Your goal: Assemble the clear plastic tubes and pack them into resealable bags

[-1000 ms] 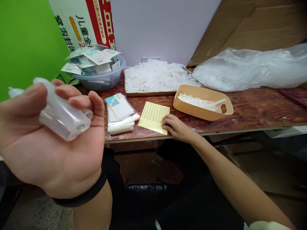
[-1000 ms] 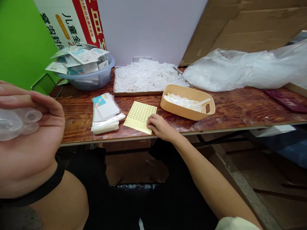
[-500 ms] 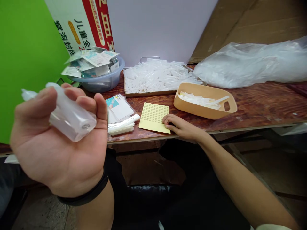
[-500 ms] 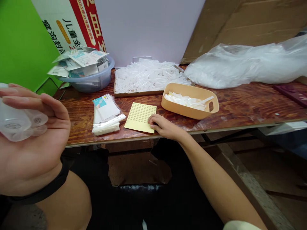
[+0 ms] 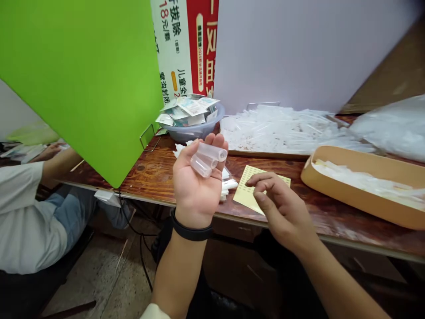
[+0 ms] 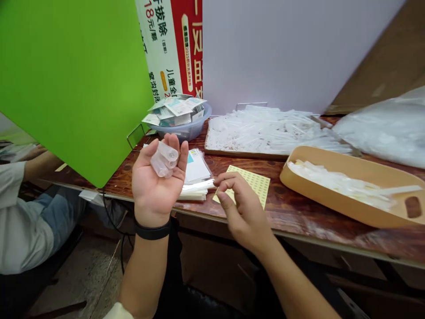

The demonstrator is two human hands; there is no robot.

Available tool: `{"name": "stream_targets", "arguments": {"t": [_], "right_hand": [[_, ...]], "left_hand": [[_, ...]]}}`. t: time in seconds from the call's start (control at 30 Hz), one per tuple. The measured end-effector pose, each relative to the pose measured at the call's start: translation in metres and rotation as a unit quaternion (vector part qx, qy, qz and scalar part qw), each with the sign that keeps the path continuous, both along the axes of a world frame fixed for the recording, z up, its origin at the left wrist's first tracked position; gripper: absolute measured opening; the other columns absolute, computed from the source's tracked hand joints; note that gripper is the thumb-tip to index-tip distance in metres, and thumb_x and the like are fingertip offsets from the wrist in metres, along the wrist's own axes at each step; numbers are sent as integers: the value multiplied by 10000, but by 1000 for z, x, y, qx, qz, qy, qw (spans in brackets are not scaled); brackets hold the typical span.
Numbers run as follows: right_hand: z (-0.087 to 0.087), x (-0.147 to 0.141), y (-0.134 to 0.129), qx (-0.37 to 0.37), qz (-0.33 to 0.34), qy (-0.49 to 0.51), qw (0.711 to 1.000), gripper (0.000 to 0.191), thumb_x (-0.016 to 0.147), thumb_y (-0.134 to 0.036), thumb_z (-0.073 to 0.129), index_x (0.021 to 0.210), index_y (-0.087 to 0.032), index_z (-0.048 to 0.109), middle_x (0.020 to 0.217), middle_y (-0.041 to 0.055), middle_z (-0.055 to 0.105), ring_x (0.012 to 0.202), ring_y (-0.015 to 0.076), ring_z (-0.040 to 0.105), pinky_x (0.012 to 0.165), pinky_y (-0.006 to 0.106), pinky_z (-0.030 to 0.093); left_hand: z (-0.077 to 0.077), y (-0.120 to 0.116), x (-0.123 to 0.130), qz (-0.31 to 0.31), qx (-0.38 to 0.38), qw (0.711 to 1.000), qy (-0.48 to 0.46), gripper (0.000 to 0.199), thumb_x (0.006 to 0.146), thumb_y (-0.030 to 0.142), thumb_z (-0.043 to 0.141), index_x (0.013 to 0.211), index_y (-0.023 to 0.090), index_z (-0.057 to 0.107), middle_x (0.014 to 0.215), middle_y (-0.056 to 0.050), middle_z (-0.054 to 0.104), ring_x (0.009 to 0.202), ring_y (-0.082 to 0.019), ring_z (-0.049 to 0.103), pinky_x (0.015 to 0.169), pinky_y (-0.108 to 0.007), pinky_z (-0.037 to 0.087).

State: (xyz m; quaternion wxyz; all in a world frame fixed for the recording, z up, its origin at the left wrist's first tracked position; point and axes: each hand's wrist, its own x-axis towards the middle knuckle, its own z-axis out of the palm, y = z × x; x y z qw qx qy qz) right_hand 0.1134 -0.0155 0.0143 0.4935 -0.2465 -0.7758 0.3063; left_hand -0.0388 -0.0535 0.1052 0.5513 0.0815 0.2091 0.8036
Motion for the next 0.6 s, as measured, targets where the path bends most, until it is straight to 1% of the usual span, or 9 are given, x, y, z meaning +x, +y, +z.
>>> {"name": "stream_targets", "arguments": {"t": [0.1,0.2,0.27,0.37,0.5,0.6], "right_hand": [[26,-33,-18,-2,4,92,996,91,919,-261,473,835,-235,494,951,70,525,877,207,529,766,376,447],[42,-58,-22,-25,42,158,986,102,908,-251,495,809,-229,507,952,59,526,896,203,535,823,394,452],[46,-71,-23,-40,59,182,981,114,902,-234,500,789,-225,504,922,45,527,892,193,533,880,407,439],[47,-85,-25,-42,56,188,980,121,899,-215,497,778,-224,502,873,31,519,862,181,522,896,406,432],[48,-97,-31,-19,34,187,982,125,897,-219,504,772,-223,501,861,28,514,855,179,522,867,391,445],[50,-101,-35,-9,12,186,983,122,898,-224,506,776,-224,505,848,29,512,836,178,521,811,374,463]], "left_hand": [[-1,2,1,1,14,1000,1,176,876,200,454,958,177,608,1025,-27,691,1113,-181,618,941,-314,519],[-2,3,0,-13,19,999,23,205,878,217,447,989,186,616,1101,-28,677,1178,-189,575,971,-322,493],[-3,4,-2,-23,20,999,32,209,874,225,449,975,179,625,1130,-35,669,1205,-194,552,971,-306,487],[-4,2,-8,-20,13,999,35,200,867,230,457,937,177,637,1148,-39,665,1207,-192,547,943,-275,497],[-1,-4,-13,0,-3,1000,29,219,875,241,451,984,188,633,1153,-30,661,1180,-173,565,930,-258,501],[2,-7,-14,0,-9,1000,13,231,873,237,457,1023,188,625,1167,-31,652,1195,-179,554,941,-260,495]]}}
